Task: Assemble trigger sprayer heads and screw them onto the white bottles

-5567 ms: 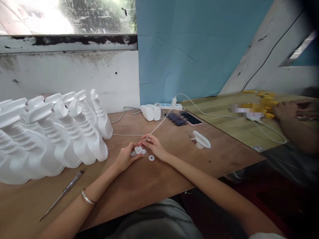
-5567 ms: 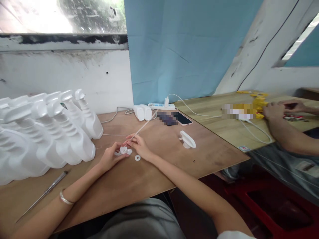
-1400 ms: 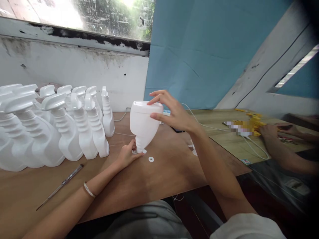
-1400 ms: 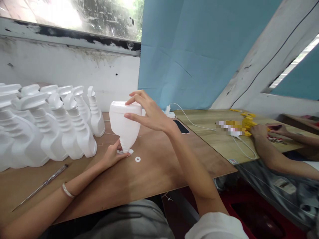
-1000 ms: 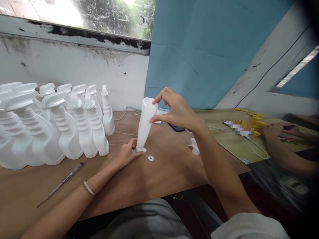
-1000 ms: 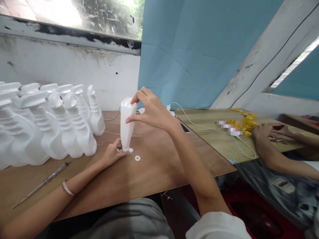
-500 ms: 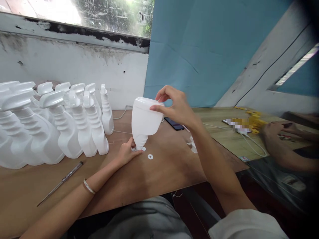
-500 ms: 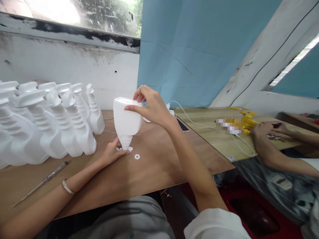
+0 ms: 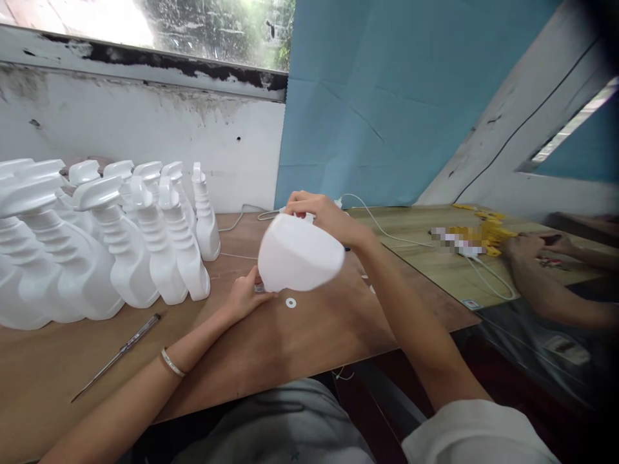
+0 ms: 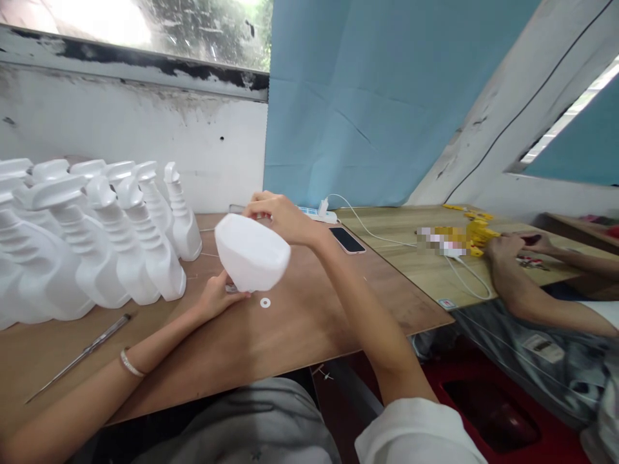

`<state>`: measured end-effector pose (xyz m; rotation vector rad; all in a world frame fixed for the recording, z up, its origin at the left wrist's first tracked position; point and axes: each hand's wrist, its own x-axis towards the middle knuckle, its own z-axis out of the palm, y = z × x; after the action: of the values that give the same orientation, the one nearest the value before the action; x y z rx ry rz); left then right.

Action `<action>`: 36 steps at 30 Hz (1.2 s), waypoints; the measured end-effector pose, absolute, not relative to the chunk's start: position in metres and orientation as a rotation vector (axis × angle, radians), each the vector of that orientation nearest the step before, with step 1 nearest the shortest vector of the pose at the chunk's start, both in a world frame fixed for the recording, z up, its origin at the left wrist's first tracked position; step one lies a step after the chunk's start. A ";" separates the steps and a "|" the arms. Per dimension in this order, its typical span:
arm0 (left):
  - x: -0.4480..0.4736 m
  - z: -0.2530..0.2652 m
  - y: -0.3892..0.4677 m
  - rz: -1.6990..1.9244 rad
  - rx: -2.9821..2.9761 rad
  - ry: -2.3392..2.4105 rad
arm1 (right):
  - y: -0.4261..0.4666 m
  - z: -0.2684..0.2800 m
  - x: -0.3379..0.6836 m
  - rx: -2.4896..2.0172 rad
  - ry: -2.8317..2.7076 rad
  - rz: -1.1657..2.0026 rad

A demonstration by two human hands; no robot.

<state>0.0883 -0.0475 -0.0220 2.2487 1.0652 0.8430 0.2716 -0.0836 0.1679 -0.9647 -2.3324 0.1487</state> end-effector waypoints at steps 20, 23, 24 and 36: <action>0.089 -0.019 -0.047 0.856 1.998 0.850 | -0.090 0.202 0.271 -0.772 -2.595 0.667; 0.090 -0.017 -0.048 0.909 1.962 0.937 | -0.088 0.190 0.269 -0.946 -2.376 0.399; 0.090 -0.017 -0.048 0.926 1.955 0.964 | -0.086 0.184 0.268 -1.024 -2.297 0.296; 0.089 -0.017 -0.046 0.928 1.893 1.107 | -0.093 0.195 0.258 -1.096 -2.408 0.203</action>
<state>0.0890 -0.0462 -0.0169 1.8928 1.1074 0.9277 0.2578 -0.0931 0.1951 -1.0957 -2.4082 0.2030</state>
